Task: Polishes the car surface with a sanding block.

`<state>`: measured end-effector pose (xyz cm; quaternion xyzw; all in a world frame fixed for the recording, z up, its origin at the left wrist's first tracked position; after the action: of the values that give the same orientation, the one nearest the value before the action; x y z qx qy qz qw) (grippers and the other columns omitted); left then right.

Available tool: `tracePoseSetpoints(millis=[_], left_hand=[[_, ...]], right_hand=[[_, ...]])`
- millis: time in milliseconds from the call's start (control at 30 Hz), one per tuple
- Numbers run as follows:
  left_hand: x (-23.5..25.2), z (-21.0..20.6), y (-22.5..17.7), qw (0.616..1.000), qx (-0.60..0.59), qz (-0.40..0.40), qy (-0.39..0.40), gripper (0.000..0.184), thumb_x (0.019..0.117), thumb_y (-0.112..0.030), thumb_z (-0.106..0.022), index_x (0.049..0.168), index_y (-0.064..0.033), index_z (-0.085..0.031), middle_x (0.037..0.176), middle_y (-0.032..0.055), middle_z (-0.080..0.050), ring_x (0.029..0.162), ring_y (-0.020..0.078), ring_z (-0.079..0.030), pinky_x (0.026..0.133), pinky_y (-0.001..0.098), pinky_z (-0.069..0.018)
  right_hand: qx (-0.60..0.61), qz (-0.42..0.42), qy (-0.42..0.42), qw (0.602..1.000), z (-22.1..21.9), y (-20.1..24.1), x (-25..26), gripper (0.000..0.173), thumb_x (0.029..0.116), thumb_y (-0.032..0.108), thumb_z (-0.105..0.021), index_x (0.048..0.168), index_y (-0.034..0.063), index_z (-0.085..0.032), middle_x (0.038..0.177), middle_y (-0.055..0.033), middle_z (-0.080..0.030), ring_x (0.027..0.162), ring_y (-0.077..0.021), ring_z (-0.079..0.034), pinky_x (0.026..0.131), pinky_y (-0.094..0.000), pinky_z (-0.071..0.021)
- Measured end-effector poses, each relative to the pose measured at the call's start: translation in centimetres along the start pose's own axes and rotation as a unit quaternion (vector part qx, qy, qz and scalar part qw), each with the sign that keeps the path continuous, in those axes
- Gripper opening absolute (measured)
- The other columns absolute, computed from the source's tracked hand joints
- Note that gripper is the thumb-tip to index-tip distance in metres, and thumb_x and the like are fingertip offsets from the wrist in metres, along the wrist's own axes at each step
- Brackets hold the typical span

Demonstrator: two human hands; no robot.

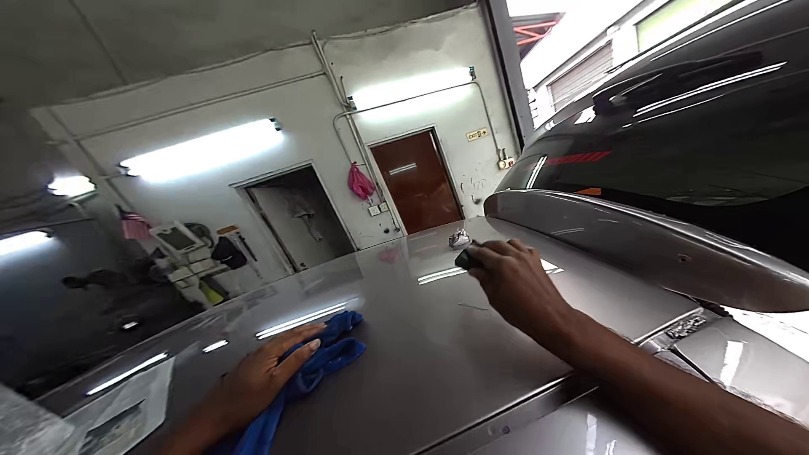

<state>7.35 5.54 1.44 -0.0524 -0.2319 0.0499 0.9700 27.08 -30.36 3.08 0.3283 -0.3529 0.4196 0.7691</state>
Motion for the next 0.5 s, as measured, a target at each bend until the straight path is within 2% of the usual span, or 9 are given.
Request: tracePoseSetpoints(millis=[100, 167, 267, 333, 467, 500], left_hand=[[3.0, -1.2, -2.9, 0.989, 0.026, 0.116, 0.093, 0.065, 0.1059, -0.062, -0.033, 0.148, -0.0182, -0.056, 0.151, 0.0066, -0.056, 0.143, 0.0231, -0.049, 0.12, 0.0527, -0.0349], [5.7, -2.9, -6.3, 0.986, 0.024, 0.132, 0.104, 0.067, 0.1062, -0.061, -0.034, 0.151, -0.0144, -0.053, 0.154, 0.0097, -0.053, 0.145, 0.0267, -0.047, 0.121, 0.0551, -0.033], [9.5, -6.9, -12.9, 0.992, 0.008, 0.076, 0.105, 0.07, 0.1051, -0.064, -0.033, 0.151, -0.0148, -0.053, 0.154, 0.0083, -0.053, 0.144, 0.0255, -0.048, 0.12, 0.0558, -0.0343], [10.7, -9.2, -19.0, 0.993, -0.012, 0.021, 0.12, 0.068, 0.1054, -0.062, -0.035, 0.151, -0.0147, -0.053, 0.154, 0.0074, -0.053, 0.144, 0.025, -0.048, 0.119, 0.0562, -0.0359], [7.3, -10.7, -33.0, 0.98, -0.061, -0.16, 0.102, 0.049, 0.1052, -0.047, -0.052, 0.14, -0.0134, -0.063, 0.141, 0.0054, -0.064, 0.131, 0.0202, -0.06, 0.109, 0.05, -0.0487], [5.8, -11.0, -35.5, 0.972, -0.067, -0.207, 0.09, 0.047, 0.1042, -0.044, -0.053, 0.138, -0.013, -0.064, 0.14, 0.0043, -0.064, 0.132, 0.0175, -0.058, 0.111, 0.0459, -0.0479]], right_hand=[[0.017, -0.006, -0.082, 0.996, 2.1, -0.4, 0.7, 0.033, 0.1015, 0.026, -0.061, 0.132, 0.0135, -0.069, 0.123, -0.0107, -0.069, 0.112, -0.0339, -0.063, 0.089, -0.0561, -0.0504], [0.024, 0.001, -0.107, 0.994, 2.8, -0.4, 0.9, 0.035, 0.102, 0.026, -0.06, 0.133, 0.0129, -0.068, 0.127, -0.0131, -0.068, 0.115, -0.036, -0.062, 0.091, -0.0581, -0.0491], [0.02, 0.007, -0.122, 0.992, 3.9, -1.0, 0.7, 0.035, 0.1024, 0.026, -0.058, 0.134, 0.0119, -0.067, 0.129, -0.0149, -0.067, 0.117, -0.0387, -0.062, 0.094, -0.0608, -0.0474], [0.019, 0.0, -0.128, 0.992, 4.5, -2.0, 0.8, 0.036, 0.1028, 0.026, -0.058, 0.134, 0.0118, -0.067, 0.13, -0.0156, -0.067, 0.119, -0.0398, -0.061, 0.096, -0.0615, -0.046], [0.026, -0.013, -0.123, 0.992, 5.3, -3.9, 1.0, 0.037, 0.1042, 0.026, -0.056, 0.135, 0.0073, -0.065, 0.131, -0.0203, -0.065, 0.121, -0.0456, -0.058, 0.096, -0.0675, -0.0443], [0.031, -0.017, -0.121, 0.992, 5.4, -4.3, 1.0, 0.038, 0.1047, 0.025, -0.055, 0.136, 0.006, -0.064, 0.133, -0.0212, -0.064, 0.122, -0.047, -0.057, 0.096, -0.069, -0.0433]])
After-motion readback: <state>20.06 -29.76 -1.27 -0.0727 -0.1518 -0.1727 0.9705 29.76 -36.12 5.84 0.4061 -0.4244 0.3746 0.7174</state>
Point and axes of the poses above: each hand's wrist, its own x-axis towards the middle knuckle, its own z-axis out of the back of the hand, y = z × x, the point moved 7 cm from there along x, towards the middle knuckle
